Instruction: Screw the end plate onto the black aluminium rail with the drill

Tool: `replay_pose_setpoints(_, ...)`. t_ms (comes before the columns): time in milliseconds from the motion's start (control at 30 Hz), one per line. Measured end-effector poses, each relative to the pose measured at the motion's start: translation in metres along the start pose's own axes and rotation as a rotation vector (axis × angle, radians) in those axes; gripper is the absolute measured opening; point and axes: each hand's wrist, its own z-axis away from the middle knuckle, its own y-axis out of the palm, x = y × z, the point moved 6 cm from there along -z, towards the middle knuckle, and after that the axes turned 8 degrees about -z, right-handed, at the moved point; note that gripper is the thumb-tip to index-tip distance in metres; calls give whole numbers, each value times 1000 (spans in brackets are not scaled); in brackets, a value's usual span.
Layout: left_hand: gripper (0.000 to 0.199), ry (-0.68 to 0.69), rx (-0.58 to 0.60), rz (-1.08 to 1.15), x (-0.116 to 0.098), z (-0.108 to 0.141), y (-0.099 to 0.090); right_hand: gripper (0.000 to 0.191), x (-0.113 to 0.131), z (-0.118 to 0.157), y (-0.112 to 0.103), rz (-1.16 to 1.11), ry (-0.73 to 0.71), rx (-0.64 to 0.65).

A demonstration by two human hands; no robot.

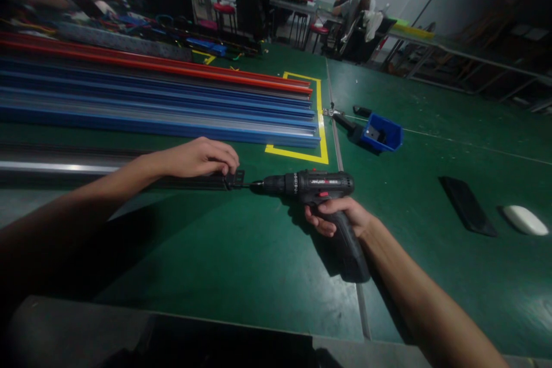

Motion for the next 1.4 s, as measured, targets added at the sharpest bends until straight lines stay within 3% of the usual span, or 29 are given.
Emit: replay_pose_setpoints(1400,20,0,-1,-7,1,1,0,28,-2,0,-5,4,-6,15)
